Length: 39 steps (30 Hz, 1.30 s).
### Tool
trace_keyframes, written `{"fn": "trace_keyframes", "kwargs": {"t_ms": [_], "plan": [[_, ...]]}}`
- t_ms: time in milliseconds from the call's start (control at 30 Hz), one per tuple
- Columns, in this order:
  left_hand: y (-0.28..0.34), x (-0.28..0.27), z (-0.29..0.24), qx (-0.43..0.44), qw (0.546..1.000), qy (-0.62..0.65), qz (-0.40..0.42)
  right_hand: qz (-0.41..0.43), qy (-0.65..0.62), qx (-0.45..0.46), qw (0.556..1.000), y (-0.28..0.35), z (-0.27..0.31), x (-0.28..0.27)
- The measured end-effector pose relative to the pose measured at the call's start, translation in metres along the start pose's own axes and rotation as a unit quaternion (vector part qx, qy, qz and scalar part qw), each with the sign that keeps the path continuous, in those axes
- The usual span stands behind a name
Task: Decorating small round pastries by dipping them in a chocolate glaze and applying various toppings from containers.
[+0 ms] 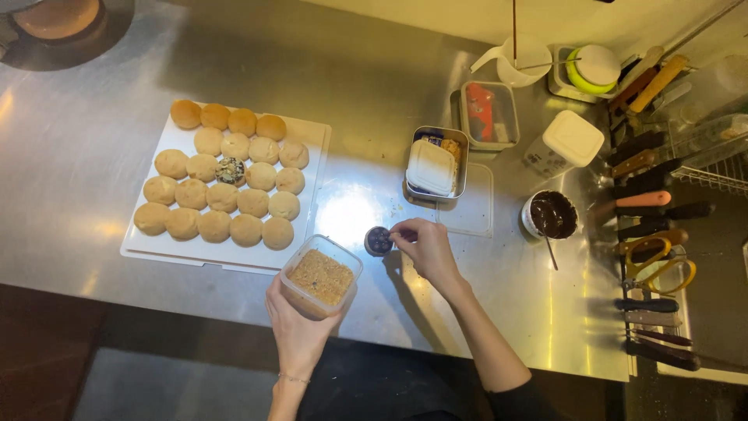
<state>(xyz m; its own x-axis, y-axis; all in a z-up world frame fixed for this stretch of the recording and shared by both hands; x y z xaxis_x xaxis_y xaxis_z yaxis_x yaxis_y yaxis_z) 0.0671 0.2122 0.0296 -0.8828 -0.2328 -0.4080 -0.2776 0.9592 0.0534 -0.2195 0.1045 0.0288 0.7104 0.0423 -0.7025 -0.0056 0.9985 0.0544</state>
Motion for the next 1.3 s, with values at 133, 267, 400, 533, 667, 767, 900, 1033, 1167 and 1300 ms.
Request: {"fn": "trace_keyframes", "kwargs": {"t_ms": [133, 267, 400, 533, 667, 767, 900, 1033, 1167, 1300], "plan": [[-0.004, -0.009, 0.0, -0.046, 0.999, 0.022, 0.015, 0.009, 0.094, -0.036, 0.995, -0.001, -0.032, 0.044], [-0.006, -0.012, -0.003, -0.027, 0.999, 0.018, 0.008, 0.005, 0.191, -0.069, 0.979, 0.002, -0.055, 0.08], [-0.002, -0.015, -0.007, -0.03, 0.999, 0.035, -0.001, -0.029, 0.239, -0.083, 0.967, 0.004, -0.06, 0.088], [0.003, -0.014, 0.001, 0.001, 0.999, 0.036, -0.007, -0.021, 0.235, -0.078, 0.969, 0.0, -0.058, 0.085], [0.006, -0.013, 0.004, -0.009, 0.999, 0.033, -0.014, 0.023, 0.25, -0.125, 0.96, -0.013, -0.048, 0.087], [0.006, -0.014, -0.002, 0.005, 0.999, 0.041, -0.013, 0.065, 0.312, -0.151, 0.936, -0.023, -0.044, 0.088], [0.008, -0.016, -0.006, 0.001, 0.999, 0.05, -0.019, 0.07, 0.324, -0.152, 0.931, -0.04, -0.04, 0.084], [0.012, -0.016, -0.008, -0.014, 0.998, 0.055, -0.017, 0.085, 0.299, -0.162, 0.937, -0.051, -0.036, 0.074], [0.015, -0.015, -0.012, -0.041, 0.997, 0.053, -0.028, 0.076, 0.223, -0.145, 0.961, -0.054, -0.039, 0.063], [0.016, -0.013, -0.006, -0.047, 0.997, 0.05, -0.027, 0.082, 0.213, -0.103, 0.968, -0.058, -0.054, 0.059]]}}
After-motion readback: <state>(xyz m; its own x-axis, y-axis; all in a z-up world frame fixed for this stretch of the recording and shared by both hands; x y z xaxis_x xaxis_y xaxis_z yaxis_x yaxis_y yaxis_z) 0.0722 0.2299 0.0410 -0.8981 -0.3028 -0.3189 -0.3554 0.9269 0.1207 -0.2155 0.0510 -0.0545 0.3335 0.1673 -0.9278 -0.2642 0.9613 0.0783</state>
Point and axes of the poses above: each hand's wrist, its own y-axis away from the middle knuckle, its own x-axis out of the palm, z = x × y, the point moved 3 cm from there along -y, towards the middle knuckle, and after that the axes turned 6 degrees about y, right-handed, at the moved point
